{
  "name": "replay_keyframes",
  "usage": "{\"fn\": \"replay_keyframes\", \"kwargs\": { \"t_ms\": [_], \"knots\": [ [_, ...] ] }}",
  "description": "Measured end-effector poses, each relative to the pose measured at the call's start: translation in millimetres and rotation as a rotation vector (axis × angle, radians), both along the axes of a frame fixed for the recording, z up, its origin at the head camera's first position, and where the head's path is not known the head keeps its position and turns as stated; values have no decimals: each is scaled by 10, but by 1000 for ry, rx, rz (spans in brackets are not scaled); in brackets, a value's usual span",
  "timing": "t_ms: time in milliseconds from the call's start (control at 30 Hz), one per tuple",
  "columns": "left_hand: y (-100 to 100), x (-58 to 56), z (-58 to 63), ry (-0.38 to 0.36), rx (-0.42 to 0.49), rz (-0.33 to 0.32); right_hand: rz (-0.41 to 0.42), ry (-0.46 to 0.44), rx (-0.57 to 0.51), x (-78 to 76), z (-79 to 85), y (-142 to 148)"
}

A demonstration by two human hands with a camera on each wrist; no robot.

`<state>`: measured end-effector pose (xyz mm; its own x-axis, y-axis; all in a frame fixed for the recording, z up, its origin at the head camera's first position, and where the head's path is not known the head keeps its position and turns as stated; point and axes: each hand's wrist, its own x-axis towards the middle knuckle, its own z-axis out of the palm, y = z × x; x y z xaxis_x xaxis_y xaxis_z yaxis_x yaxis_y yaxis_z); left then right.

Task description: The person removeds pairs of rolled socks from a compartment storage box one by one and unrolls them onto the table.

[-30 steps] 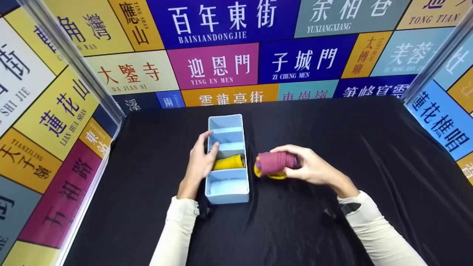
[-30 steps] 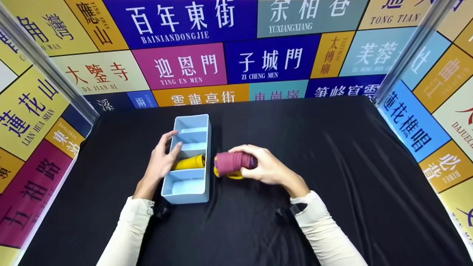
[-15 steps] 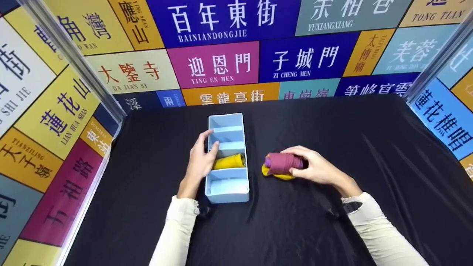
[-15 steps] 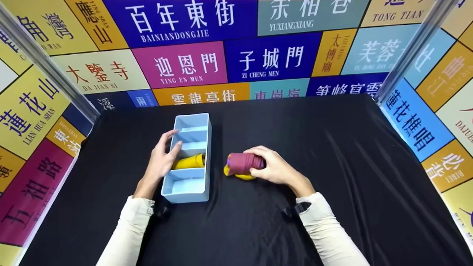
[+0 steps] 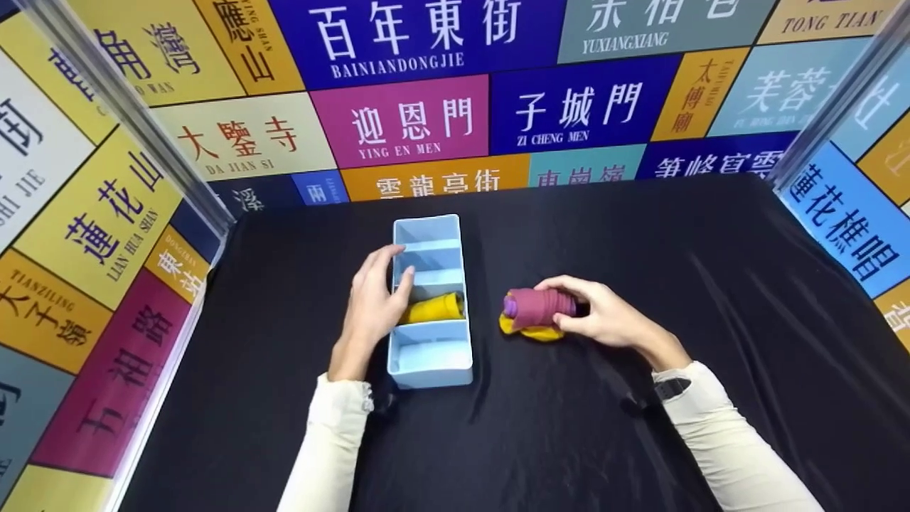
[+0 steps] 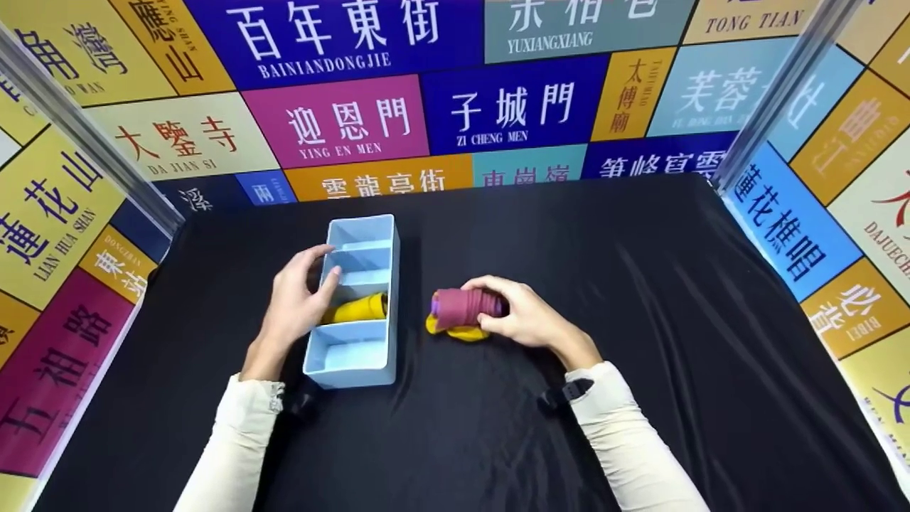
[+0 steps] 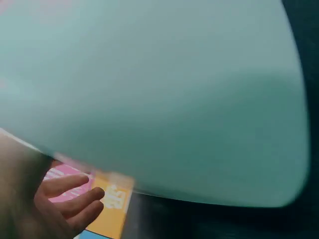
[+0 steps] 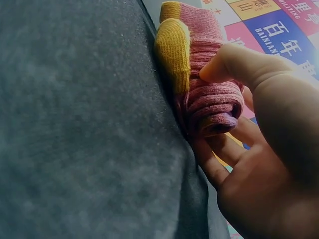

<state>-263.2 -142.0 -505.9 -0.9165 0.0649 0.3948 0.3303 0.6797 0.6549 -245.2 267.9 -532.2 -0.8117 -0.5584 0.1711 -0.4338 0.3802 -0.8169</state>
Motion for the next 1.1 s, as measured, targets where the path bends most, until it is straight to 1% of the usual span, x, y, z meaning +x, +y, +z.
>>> {"fn": "replay_keyframes", "kwargs": {
  "t_ms": [100, 167, 200, 233, 333, 400, 433, 533, 600, 667, 767, 867, 1033, 1100],
  "knots": [
    [46, 72, 169, 66, -22, -23, -3, 5, 2, -9, 14, 9],
    [130, 138, 283, 115, -36, -61, -8, 2, 0, -12, 21, 26],
    [188, 181, 344, 133, -46, -91, -8, 3, 0, -13, 24, 35],
    [255, 227, 399, 150, -57, -129, -8, 4, -1, -14, 26, 42],
    [502, 403, 536, 160, -119, -265, -13, -5, -7, -16, 27, 61],
    [694, 528, 585, 141, -168, -356, -16, -7, -12, -18, 23, 70],
    [789, 584, 590, 133, -194, -398, -17, -7, -14, -20, 21, 73],
    [1061, 722, 560, 90, -272, -513, -30, -15, -15, -30, 16, 74],
    [1213, 788, 513, 50, -338, -556, -40, -13, -17, -37, 14, 72],
    [1341, 830, 447, 11, -416, -575, -51, -7, -40, -43, 15, 68],
    [1485, 871, 362, -29, -523, -566, -64, 8, -96, -45, 19, 53],
    [1596, 890, 286, -46, -584, -545, -70, 30, -125, -42, 24, 37],
    [1714, 914, 144, -97, -641, -495, -97, 76, -77, -34, 17, 53],
    [1737, 923, 87, -91, -653, -482, -109, 90, -63, -33, 11, 66]
  ]
}}
